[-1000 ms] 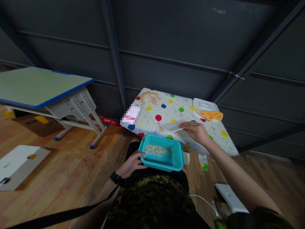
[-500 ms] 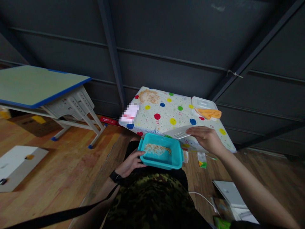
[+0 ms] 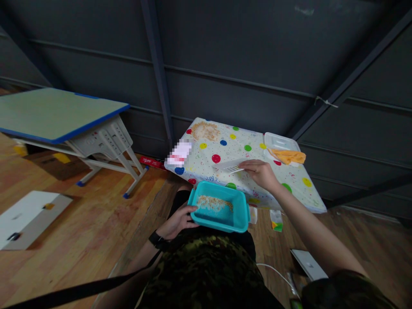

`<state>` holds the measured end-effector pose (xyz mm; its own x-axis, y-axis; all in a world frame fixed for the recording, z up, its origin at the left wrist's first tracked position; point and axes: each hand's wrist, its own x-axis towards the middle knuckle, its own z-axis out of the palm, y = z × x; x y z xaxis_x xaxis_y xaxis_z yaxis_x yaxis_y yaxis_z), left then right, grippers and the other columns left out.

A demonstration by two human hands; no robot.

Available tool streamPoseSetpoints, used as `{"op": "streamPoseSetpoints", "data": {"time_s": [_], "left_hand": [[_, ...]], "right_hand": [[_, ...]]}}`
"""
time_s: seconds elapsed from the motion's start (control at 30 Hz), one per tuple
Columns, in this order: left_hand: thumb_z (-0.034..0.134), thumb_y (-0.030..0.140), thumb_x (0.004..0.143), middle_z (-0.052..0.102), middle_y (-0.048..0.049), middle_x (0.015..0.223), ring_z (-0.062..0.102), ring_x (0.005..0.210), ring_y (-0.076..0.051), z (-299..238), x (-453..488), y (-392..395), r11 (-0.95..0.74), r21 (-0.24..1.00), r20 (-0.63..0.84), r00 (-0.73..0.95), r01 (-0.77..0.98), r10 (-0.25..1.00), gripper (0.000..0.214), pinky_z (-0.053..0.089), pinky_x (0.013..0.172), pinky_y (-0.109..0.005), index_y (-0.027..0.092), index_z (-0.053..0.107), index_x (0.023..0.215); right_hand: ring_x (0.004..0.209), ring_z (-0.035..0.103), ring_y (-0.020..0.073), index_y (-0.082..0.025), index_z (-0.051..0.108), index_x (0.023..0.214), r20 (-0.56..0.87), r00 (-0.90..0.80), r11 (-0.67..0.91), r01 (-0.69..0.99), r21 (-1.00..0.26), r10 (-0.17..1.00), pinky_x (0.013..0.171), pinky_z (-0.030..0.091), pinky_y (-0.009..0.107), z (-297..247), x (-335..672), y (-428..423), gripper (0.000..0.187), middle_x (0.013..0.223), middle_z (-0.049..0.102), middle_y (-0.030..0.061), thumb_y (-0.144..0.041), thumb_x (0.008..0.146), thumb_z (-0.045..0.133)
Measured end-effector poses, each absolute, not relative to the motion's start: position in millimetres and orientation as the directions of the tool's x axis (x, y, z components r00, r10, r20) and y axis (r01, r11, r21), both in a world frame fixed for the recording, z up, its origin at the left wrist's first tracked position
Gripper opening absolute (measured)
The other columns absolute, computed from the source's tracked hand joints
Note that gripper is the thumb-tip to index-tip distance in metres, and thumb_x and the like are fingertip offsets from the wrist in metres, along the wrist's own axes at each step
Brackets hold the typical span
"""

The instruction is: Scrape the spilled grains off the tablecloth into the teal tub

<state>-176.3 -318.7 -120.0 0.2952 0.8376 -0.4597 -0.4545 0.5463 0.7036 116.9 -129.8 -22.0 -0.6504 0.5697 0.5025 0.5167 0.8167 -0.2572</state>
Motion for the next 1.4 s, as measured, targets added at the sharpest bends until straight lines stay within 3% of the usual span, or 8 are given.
{"op": "streamPoseSetpoints", "data": {"time_s": [0.2,0.73,1.0,1.4], "left_hand": [[0.061,0.035,0.086,0.065,-0.0165,0.131,0.064,0.109,-0.027,-123.8,-174.7,-318.3,0.557,0.699,-0.462,0.311,-0.448,0.831,0.05,0.05,0.099,-0.048,0.014,0.055,0.131],[0.064,0.037,0.084,0.069,-0.0144,0.124,0.066,0.107,-0.028,-124.2,-170.0,-317.4,0.536,0.712,-0.45,0.291,-0.454,0.844,0.05,0.052,0.097,-0.047,0.017,0.058,0.129],[0.064,0.035,0.085,0.069,-0.0133,0.127,0.067,0.108,-0.027,-124.3,-170.3,-317.2,0.535,0.71,-0.445,0.297,-0.457,0.845,0.046,0.052,0.096,-0.046,0.018,0.059,0.127],[0.064,0.036,0.083,0.068,-0.0153,0.128,0.065,0.11,-0.029,-123.0,-173.5,-318.0,0.539,0.71,-0.453,0.291,-0.453,0.842,0.048,0.051,0.098,-0.047,0.015,0.06,0.127]], "right_hand": [[0.099,0.071,0.0229,-0.024,0.077,0.1,0.493,-0.686,0.841,0.484,-0.24,0.535,0.09,0.057,0.042,-17.6,142.6,-156.4,0.029,0.102,0.076,0.0038,-0.013,0.089,0.052],[0.093,0.073,0.0234,-0.028,0.075,0.106,0.487,-0.642,0.789,0.584,-0.19,0.593,0.082,0.061,0.041,-6.8,163.8,-226.9,0.03,0.099,0.076,0.0021,-0.016,0.089,0.054],[0.086,0.073,0.0235,-0.024,0.074,0.11,0.541,-0.556,0.693,0.717,-0.072,0.631,0.075,0.058,0.034,9.4,138.2,-193.3,0.027,0.102,0.076,0.0047,-0.024,0.093,0.053],[0.092,0.071,0.0226,-0.022,0.068,0.121,0.44,-0.682,0.758,0.652,0.004,0.584,0.079,0.055,0.034,0.0,100.8,-177.8,0.037,0.104,0.075,0.0054,-0.013,0.091,0.048]]}}
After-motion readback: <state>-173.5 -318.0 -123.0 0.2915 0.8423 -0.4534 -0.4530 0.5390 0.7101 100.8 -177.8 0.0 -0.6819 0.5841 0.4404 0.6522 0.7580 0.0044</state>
